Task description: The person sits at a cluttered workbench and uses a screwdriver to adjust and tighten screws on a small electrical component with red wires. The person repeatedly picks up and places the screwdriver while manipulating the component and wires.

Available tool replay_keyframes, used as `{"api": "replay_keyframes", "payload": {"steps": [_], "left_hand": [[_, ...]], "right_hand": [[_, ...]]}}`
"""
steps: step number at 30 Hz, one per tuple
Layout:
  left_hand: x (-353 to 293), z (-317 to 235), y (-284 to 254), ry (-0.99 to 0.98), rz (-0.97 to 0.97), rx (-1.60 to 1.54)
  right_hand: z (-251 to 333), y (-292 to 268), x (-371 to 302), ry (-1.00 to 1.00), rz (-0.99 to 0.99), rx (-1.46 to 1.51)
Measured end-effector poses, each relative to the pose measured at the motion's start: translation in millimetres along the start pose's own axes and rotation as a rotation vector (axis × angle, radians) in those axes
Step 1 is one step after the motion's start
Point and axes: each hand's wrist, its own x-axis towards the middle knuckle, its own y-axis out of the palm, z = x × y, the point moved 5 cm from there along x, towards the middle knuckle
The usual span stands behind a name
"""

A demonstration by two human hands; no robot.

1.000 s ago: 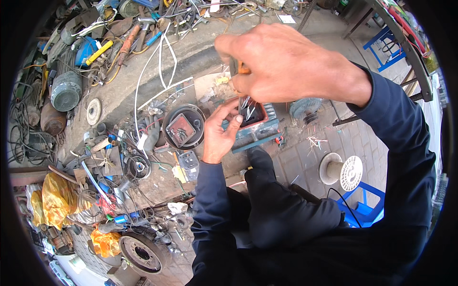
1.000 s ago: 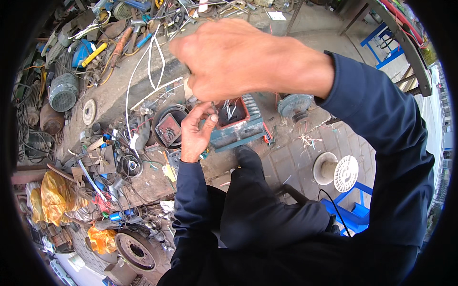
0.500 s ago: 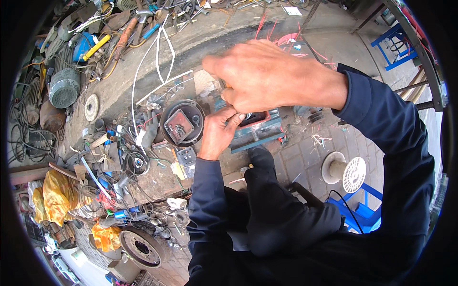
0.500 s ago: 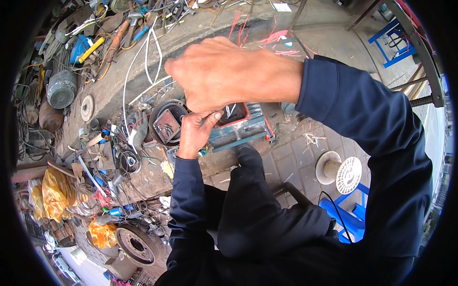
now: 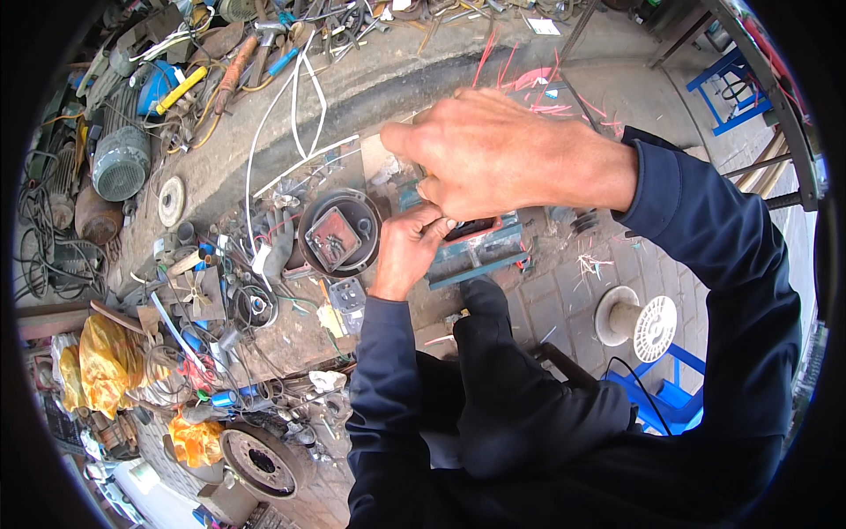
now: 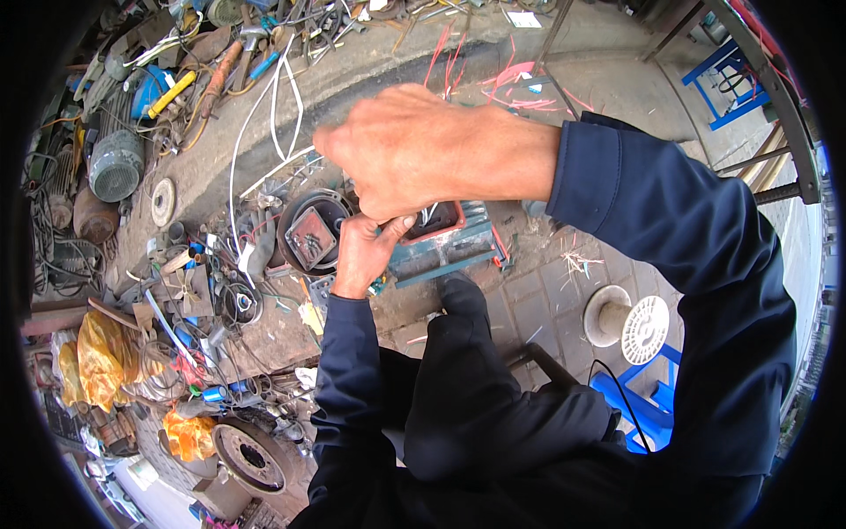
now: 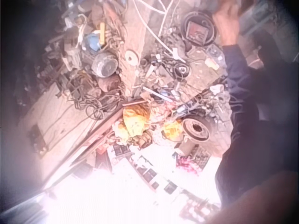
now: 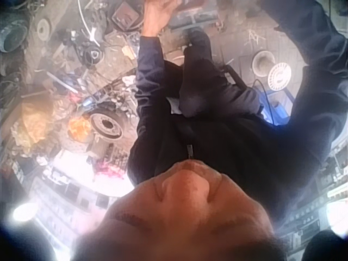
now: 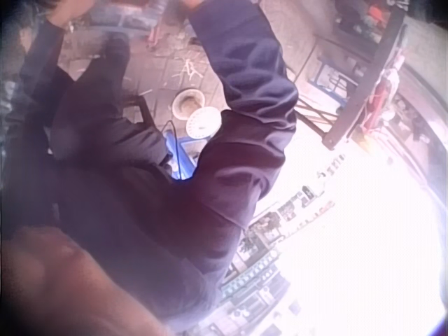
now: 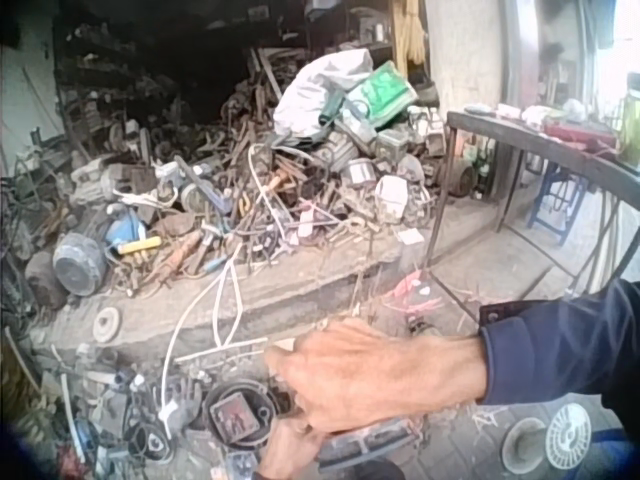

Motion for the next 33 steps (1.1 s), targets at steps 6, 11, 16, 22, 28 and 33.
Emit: {"api": "replay_keyframes", "payload": {"steps": [6,11,16,22,28,33], "left_hand": [[-1.1,5.1,1.4,-0.005,-0.005,-0.042],[0.6,15.1,7.8,-0.023,-0.013,-0.007],[-0.8,18.1,6.4,0.018,-0.009,0.019],[-3.6,19.4,7.9,-0.014,0.020,-0.139],[-4.8,23.7,7.4,-0.056,0.059,-0.094],[-2.4,27.4,8.1,-0.034,0.048,-0.229]], "right_hand": [[4.9,-2.6,-3.4,-0.256,-0.105,0.024],[-5.2,0.6,-1.2,0.066,0.037,-0.088],[-0.3,-0.7,-4.8,0.007,0.039,-0.101],[2.6,2.4,-7.3,0.006,-0.014,-0.166],[17.3,-7.9,-5.8,-0.158,-0.160,0.043],[-0.6,4.4,-7.0,0.215,0.174,-0.133]]}}
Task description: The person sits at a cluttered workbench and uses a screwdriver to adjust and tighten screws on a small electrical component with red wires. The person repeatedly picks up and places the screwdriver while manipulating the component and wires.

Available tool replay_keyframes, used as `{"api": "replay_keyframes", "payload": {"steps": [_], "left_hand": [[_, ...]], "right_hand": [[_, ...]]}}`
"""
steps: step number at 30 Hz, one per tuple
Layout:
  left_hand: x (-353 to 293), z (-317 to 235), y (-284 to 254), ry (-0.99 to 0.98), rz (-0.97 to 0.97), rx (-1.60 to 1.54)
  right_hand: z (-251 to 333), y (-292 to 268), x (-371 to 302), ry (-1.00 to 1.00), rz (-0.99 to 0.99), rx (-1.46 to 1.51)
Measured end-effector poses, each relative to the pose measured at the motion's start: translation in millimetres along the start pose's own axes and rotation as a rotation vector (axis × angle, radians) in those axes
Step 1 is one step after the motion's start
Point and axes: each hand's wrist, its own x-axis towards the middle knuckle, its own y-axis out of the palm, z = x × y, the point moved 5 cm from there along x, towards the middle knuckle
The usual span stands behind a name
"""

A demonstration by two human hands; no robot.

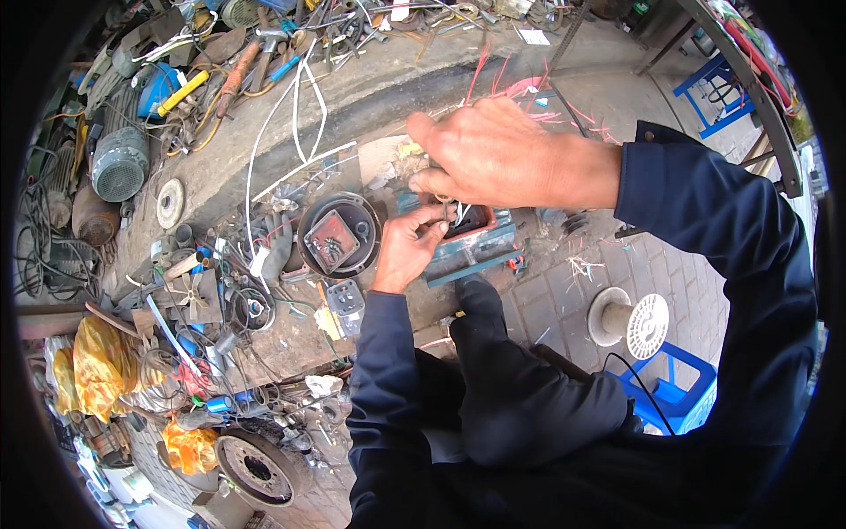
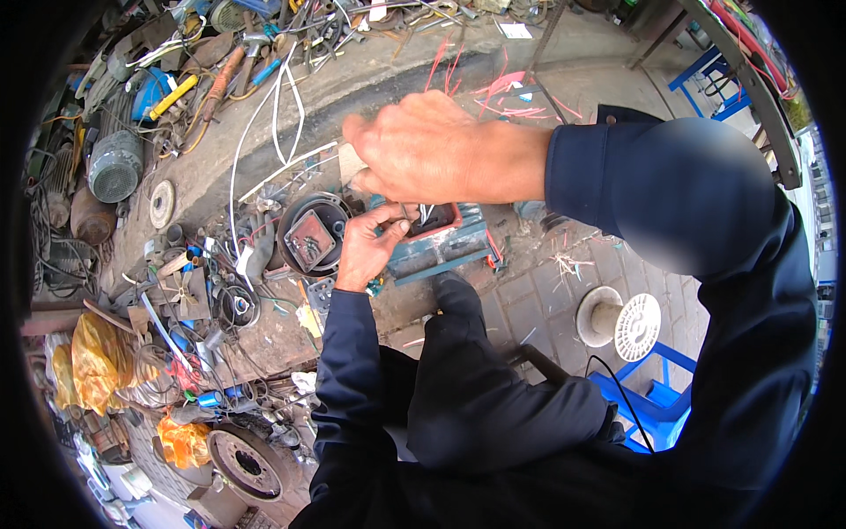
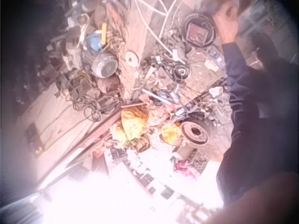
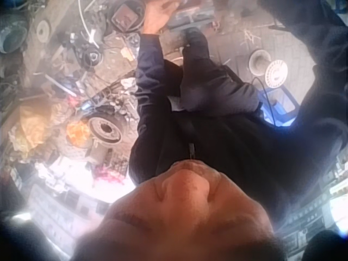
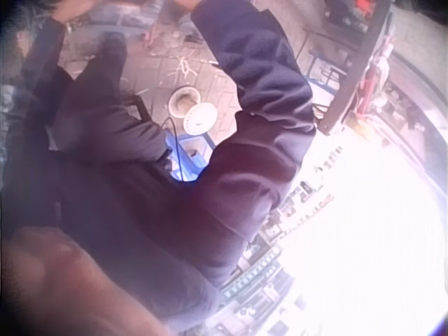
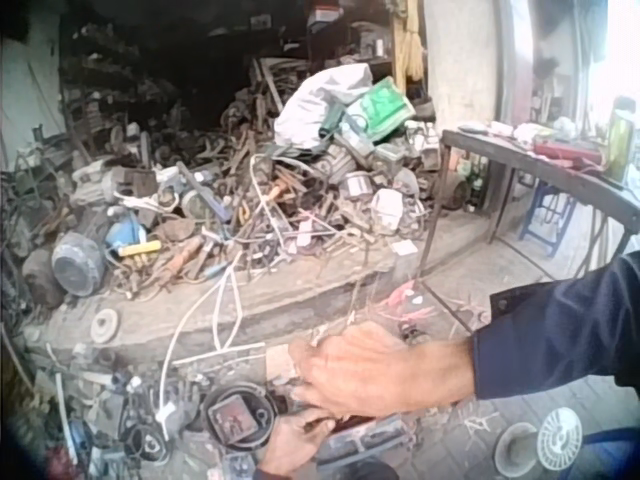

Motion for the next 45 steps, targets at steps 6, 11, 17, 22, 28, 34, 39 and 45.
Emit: {"api": "replay_keyframes", "payload": {"steps": [6,11,17,22,28,34,39,45], "left_hand": [[-2.4,0.7,-5.0,-0.027,0.032,0.093],[-1.1,4.0,3.6,0.103,0.006,-0.041],[-9.4,-8.9,0.9,0.331,-0.066,0.176],[-12.5,-14.5,3.2,0.352,-0.168,0.220],[-12.9,-8.9,4.4,0.257,-0.131,0.211],[-14.1,-11.2,3.4,0.236,-0.123,0.274],[-15.6,-13.4,3.4,0.270,-0.146,0.251],[-14.1,-8.9,3.2,0.295,-0.173,0.198]], "right_hand": [[22.8,-15.4,-4.1,-0.363,-0.307,0.068],[4.7,-2.1,-2.3,0.067,0.173,-0.015],[17.9,-18.1,-5.8,-0.166,-0.023,0.078],[15.6,-12.2,-0.1,-0.066,-0.119,-0.024],[21.7,-12.3,-4.6,-0.333,-0.250,0.056],[8.5,-4.7,-0.9,-0.135,-0.139,0.085],[-0.5,-0.5,1.3,-0.177,-0.166,0.020],[-18.0,2.2,-0.9,-0.111,-0.074,0.118]]}}
